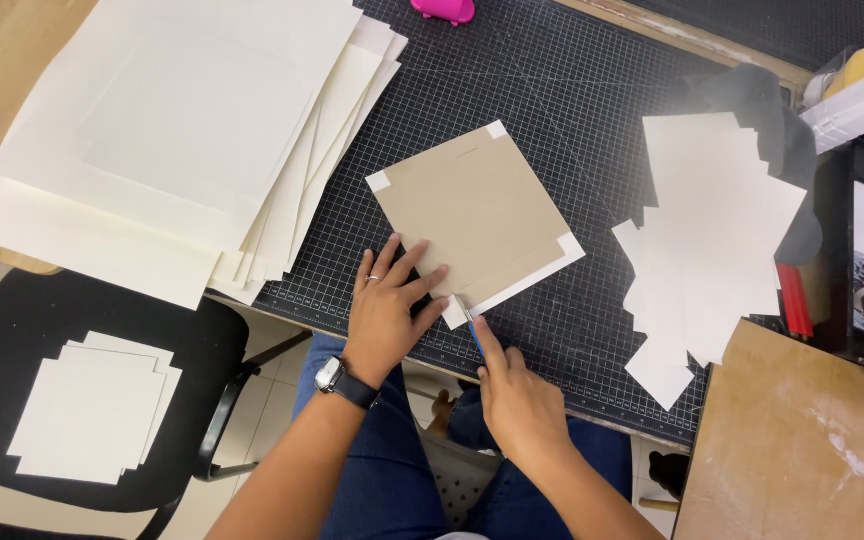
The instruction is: Trimming excess paper from cardboard sheets using a utility knife on a cutting mat.
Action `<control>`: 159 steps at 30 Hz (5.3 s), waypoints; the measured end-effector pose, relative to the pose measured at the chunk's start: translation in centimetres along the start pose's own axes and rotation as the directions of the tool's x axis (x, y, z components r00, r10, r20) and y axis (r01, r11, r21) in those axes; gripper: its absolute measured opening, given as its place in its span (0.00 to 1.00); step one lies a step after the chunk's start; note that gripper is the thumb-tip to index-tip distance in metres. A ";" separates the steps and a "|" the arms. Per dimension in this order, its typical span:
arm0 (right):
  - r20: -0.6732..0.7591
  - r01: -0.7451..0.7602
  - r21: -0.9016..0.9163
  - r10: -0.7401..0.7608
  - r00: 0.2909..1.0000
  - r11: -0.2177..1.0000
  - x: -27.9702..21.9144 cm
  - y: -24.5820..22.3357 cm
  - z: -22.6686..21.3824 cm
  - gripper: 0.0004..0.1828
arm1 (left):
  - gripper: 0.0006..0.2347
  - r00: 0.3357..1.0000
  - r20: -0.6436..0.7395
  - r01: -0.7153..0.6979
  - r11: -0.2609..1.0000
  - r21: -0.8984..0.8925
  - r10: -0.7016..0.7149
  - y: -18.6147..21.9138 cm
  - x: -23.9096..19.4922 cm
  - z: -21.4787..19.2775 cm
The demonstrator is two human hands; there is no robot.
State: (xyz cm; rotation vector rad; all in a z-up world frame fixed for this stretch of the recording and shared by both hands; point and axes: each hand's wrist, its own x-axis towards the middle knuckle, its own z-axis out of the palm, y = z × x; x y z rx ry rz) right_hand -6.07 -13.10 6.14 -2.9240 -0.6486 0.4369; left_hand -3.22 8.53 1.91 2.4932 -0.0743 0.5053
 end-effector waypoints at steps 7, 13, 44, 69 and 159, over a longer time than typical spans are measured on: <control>0.163 0.008 -0.154 0.017 0.987 0.988 0.8 -0.5 -2.0 0.43 | 0.15 0.998 -0.046 -0.029 0.998 0.057 0.032 -0.3 -0.2 0.5; 0.156 0.158 -0.067 -0.146 0.977 0.985 0.3 -1.2 -6.2 0.36 | 0.16 0.991 0.017 0.129 0.986 0.102 -0.131 0.5 -0.2 0.2; 0.234 -0.148 0.020 0.139 0.962 0.989 -6.4 6.5 -5.1 0.40 | 0.11 1.000 0.002 0.024 0.998 -0.065 -0.024 -0.5 1.3 -0.4; -0.200 0.014 0.946 0.548 0.812 0.324 6.6 7.5 -6.1 0.35 | 0.27 0.979 0.032 0.188 0.958 0.216 -0.199 0.9 2.2 -1.7; 0.326 -0.620 0.388 0.527 0.785 0.682 -8.6 5.7 -8.1 0.39 | 0.33 0.994 0.078 -0.089 0.982 0.167 0.077 10.9 6.1 13.1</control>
